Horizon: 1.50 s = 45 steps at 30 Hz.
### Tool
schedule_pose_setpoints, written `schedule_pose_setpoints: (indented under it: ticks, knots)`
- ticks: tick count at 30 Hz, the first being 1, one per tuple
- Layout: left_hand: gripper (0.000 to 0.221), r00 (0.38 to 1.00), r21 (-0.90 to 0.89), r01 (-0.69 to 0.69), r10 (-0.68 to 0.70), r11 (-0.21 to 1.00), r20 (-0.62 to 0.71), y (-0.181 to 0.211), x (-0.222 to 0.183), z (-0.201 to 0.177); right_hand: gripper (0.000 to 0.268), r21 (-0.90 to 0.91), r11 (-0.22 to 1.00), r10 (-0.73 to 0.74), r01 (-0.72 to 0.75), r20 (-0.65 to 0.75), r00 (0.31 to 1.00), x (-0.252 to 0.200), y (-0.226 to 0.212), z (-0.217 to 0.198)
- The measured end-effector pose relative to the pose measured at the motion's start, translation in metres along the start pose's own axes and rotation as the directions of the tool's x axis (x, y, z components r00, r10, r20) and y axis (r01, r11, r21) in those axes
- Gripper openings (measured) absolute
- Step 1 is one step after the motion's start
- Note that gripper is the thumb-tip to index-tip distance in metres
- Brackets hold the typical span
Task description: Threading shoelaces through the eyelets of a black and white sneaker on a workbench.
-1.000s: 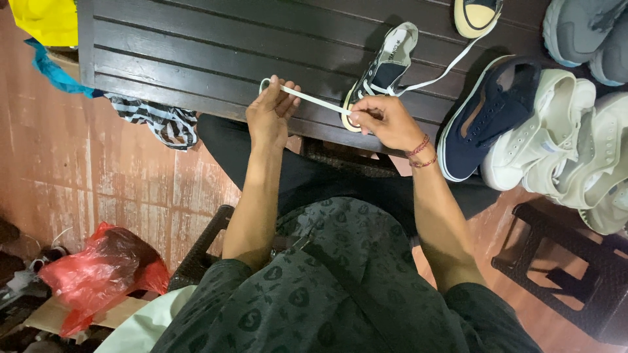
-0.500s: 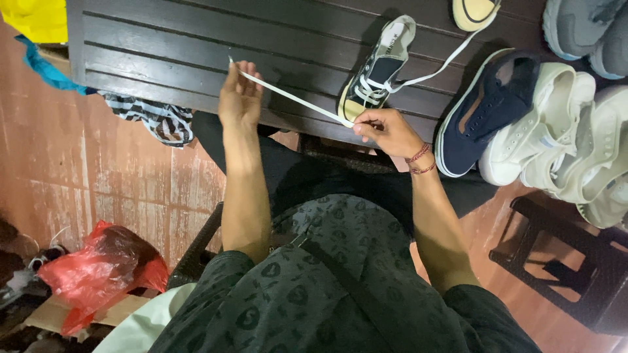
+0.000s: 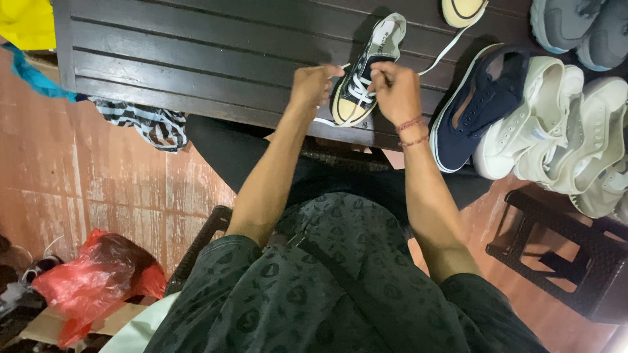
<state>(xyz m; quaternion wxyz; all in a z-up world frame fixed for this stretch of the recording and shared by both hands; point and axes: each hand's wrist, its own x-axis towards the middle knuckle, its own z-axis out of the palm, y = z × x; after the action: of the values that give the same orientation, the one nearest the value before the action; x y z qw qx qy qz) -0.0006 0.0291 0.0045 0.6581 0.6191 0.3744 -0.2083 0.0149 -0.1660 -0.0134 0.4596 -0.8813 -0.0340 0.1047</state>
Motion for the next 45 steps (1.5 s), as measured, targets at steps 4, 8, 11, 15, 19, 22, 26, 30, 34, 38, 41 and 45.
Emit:
schedule_pose_setpoints:
  ticks: [4, 8, 11, 15, 19, 22, 26, 30, 34, 38, 41, 45]
  knots:
    - [0.024, 0.996, -0.145, 0.042, -0.03, 0.989, 0.081, -0.033, 0.047, 0.022, 0.027, -0.104, 0.992, 0.084, -0.074, 0.093, 0.992, 0.009, 0.003, 0.008]
    - [0.026, 0.996, -0.179, 0.08, -0.071, 0.981, 0.055, -0.027, 0.039, 0.029, 0.029, -0.118, 0.988, 0.106, -0.097, 0.079, 0.991, 0.009, 0.003, 0.015]
    - [0.023, 0.992, -0.176, 0.104, -0.091, 0.979, 0.082, -0.024, 0.038, 0.029, 0.027, -0.123, 0.988, 0.099, -0.092, 0.051, 0.994, 0.008, 0.006, 0.018]
    - [0.031, 0.987, -0.179, 0.107, -0.083, 0.978, 0.139, -0.037, 0.061, 0.031, 0.03, -0.092, 0.991, 0.105, -0.099, 0.056, 0.993, 0.008, 0.005, 0.018]
    - [0.039, 0.985, -0.178, 0.139, -0.117, 0.974, 0.129, -0.024, 0.051, 0.034, 0.029, -0.104, 0.988, 0.12, -0.114, 0.053, 0.991, 0.009, 0.003, 0.018]
    - [0.036, 0.978, -0.138, 0.165, -0.144, 0.977, 0.151, -0.026, 0.061, 0.036, 0.028, -0.115, 0.988, 0.111, -0.105, 0.048, 0.993, 0.01, 0.003, 0.019]
    - [0.023, 0.982, -0.154, 0.159, -0.14, 0.975, 0.127, -0.004, 0.034, 0.036, 0.028, -0.252, 0.968, 0.014, 0.008, 0.083, 0.996, 0.01, -0.001, 0.016]
    - [0.03, 0.964, -0.212, 0.198, -0.152, 0.957, 0.219, -0.023, 0.07, 0.038, 0.027, -0.331, 0.942, -0.037, 0.058, 0.072, 0.997, 0.015, 0.013, 0.021]
    - [0.029, 0.925, -0.165, 0.28, -0.22, 0.946, 0.31, -0.015, 0.06, 0.027, 0.01, -0.343, 0.928, -0.124, 0.149, 0.095, 0.988, 0.016, 0.016, 0.02]
    - [0.036, 0.897, -0.105, 0.3, -0.244, 0.948, 0.368, 0.001, 0.027, 0.006, 0.003, -0.422, 0.888, -0.177, 0.181, 0.048, 0.983, 0.007, 0.015, 0.009]
    - [0.024, 0.896, -0.209, 0.227, -0.119, 0.951, 0.428, -0.008, 0.018, -0.016, 0.009, -0.452, 0.885, -0.123, 0.113, 0.006, 0.992, 0.002, 0.013, -0.005]
    - [0.024, 0.916, -0.227, 0.144, -0.042, 0.963, 0.4, -0.008, -0.003, -0.032, 0.009, -0.446, 0.882, -0.207, 0.154, -0.072, 0.976, -0.013, -0.002, -0.037]
